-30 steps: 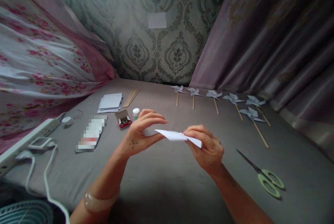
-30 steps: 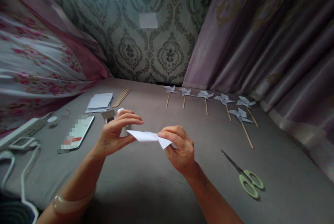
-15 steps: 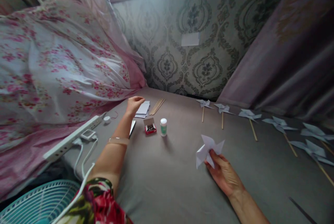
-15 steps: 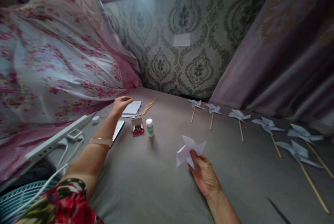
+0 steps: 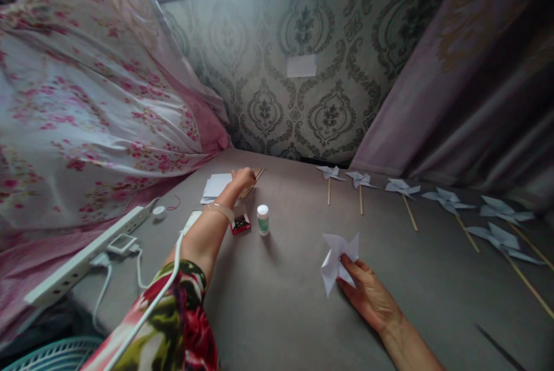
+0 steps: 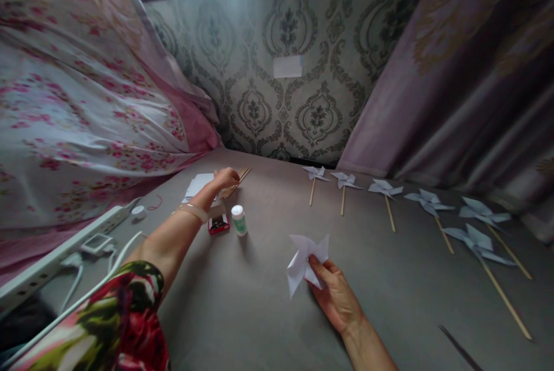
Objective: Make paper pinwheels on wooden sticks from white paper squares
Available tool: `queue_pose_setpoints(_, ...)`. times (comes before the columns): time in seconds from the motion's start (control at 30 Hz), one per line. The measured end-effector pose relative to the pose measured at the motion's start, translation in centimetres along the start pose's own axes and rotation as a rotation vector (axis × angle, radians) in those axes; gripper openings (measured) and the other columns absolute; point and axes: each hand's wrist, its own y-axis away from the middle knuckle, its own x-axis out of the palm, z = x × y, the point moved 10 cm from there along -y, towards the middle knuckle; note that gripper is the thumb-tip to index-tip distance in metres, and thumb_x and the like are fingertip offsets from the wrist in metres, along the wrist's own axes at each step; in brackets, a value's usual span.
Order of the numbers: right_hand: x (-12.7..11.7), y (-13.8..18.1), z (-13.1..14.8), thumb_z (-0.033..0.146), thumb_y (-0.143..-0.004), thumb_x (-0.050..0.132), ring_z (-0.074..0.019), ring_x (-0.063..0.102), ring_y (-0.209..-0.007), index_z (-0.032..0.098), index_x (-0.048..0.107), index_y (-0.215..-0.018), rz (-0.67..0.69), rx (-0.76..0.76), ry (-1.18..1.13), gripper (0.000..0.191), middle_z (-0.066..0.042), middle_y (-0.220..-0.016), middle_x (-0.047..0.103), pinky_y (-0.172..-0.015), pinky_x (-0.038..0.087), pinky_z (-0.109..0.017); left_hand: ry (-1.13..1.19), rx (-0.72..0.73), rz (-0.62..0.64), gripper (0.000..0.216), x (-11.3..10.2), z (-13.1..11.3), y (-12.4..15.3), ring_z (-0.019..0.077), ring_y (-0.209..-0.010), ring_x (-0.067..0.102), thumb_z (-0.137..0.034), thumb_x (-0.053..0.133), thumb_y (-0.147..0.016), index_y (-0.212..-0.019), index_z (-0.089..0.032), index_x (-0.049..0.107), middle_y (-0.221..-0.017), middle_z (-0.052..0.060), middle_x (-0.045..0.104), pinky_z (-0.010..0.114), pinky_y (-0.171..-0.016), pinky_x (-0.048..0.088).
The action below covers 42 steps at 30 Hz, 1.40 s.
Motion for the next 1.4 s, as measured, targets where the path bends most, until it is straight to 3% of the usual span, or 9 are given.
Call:
queue_pose_setpoints(0.2, 0.4, 0.1, 0.0, 0.023, -0.040, 0.091, -0.0105, 0.066, -0.062, 0.021, 0.074, -0.067, 0.010, 0.012, -0.012, 0.032, 0.002, -0.072, 0.074, -0.058, 0.053, -0.017, -0.151, -0.046, -0.055, 0.029, 0.8, -0.2, -1.1, 0.0340, -0.104, 0.061, -0.023, 0.056, -0.075, -0.098, -0.012, 0.071, -0.106, 0.022, 0.069, 0.047, -0.095, 0.035)
queue_pose_setpoints(0.53, 0.7, -0.2, 0.0, 0.023, -0.046, 0.090, -0.0106, 0.065, -0.063, 0.020, 0.075, -0.076, 0.070, 0.000, 0.008, 0.034, 0.000, -0.075, 0.074, -0.062, 0.051, -0.019, -0.246, 0.023, -0.022, 0.032, 1.6, -1.8, -1.6, 0.0303, -0.105, 0.061, -0.021, 0.050, -0.079, -0.105, -0.015, 0.066, -0.108, 0.018, 0.069, 0.044, -0.094, 0.036)
queue_pose_setpoints(0.83, 1.3, -0.3, 0.3, 0.025, -0.049, 0.089, -0.0115, 0.064, -0.064, 0.019, 0.075, -0.075, 0.150, -0.054, 0.030, 0.030, -0.002, -0.073, 0.074, -0.067, 0.050, -0.021, -0.158, -0.079, -0.044, 0.034, 1.1, -1.9, -0.4, 0.0311, -0.106, 0.061, -0.016, 0.053, -0.076, -0.107, -0.013, 0.065, -0.109, 0.021, 0.067, 0.040, -0.088, 0.043)
queue_pose_setpoints(0.97, 1.9, 0.0, 0.7, 0.025, -0.051, 0.088, -0.0111, 0.064, -0.064, 0.018, 0.075, -0.076, 0.167, -0.077, 0.037, 0.029, -0.001, -0.071, 0.073, -0.066, 0.050, -0.021, -0.080, -0.133, -0.122, 0.031, -1.6, -2.3, 0.8, 0.0320, -0.102, 0.063, -0.019, 0.059, -0.071, -0.100, -0.012, 0.067, -0.104, 0.021, 0.069, 0.040, -0.085, 0.044)
queue_pose_setpoints(1.13, 2.1, 0.2, 0.8, 0.023, -0.050, 0.088, -0.0102, 0.062, -0.058, 0.018, 0.073, -0.074, 0.167, -0.071, 0.028, 0.028, 0.001, -0.069, 0.072, -0.057, 0.048, -0.020, 0.030, -0.185, -0.385, 0.038, -9.3, -4.1, 4.2, 0.0349, -0.111, 0.056, -0.028, 0.045, -0.082, -0.107, -0.006, 0.063, -0.112, 0.024, 0.064, 0.047, -0.091, 0.040)
queue_pose_setpoints(1.23, 1.7, 0.0, 0.6, 0.023, -0.050, 0.088, -0.0098, 0.063, -0.057, 0.019, 0.073, -0.076, 0.149, -0.056, 0.012, 0.030, 0.001, -0.071, 0.073, -0.055, 0.048, -0.020, 0.196, -0.103, -0.534, 0.037, -12.4, -6.4, 7.6, 0.0254, -0.105, 0.059, -0.033, 0.040, -0.084, -0.106, -0.013, 0.062, -0.108, 0.014, 0.067, 0.035, -0.089, 0.043)
queue_pose_setpoints(1.27, 1.5, -0.1, 0.6, 0.023, -0.050, 0.088, -0.0096, 0.063, -0.058, 0.019, 0.073, -0.076, 0.143, -0.055, 0.007, 0.030, 0.001, -0.072, 0.073, -0.054, 0.048, -0.019, 0.396, -0.040, -0.575, 0.034, -12.7, -7.1, 9.0, 0.0241, -0.099, 0.061, -0.033, 0.045, -0.081, -0.101, -0.013, 0.063, -0.102, 0.013, 0.068, 0.034, -0.087, 0.044)
queue_pose_setpoints(1.33, 1.1, -0.2, 0.6, 0.023, -0.050, 0.088, -0.0092, 0.064, -0.060, 0.019, 0.072, -0.075, 0.137, -0.063, -0.005, 0.030, 0.002, -0.074, 0.073, -0.054, 0.047, -0.018, 0.834, 0.071, -0.531, 0.031, -11.4, -8.5, 11.4, 0.0211, -0.085, 0.064, -0.033, 0.051, -0.076, -0.095, -0.012, 0.062, -0.090, 0.010, 0.069, 0.033, -0.079, 0.048)
queue_pose_setpoints(1.4, 0.9, -0.2, 0.8, 0.024, -0.049, 0.088, -0.0091, 0.064, -0.062, 0.019, 0.071, -0.073, 0.139, -0.079, -0.018, 0.030, 0.003, -0.072, 0.073, -0.054, 0.047, -0.018, 1.250, 0.132, -0.369, 0.030, -8.4, -10.2, 13.7, 0.0176, -0.074, 0.065, -0.034, 0.056, -0.073, -0.093, -0.012, 0.058, -0.082, 0.008, 0.068, 0.033, -0.073, 0.050)
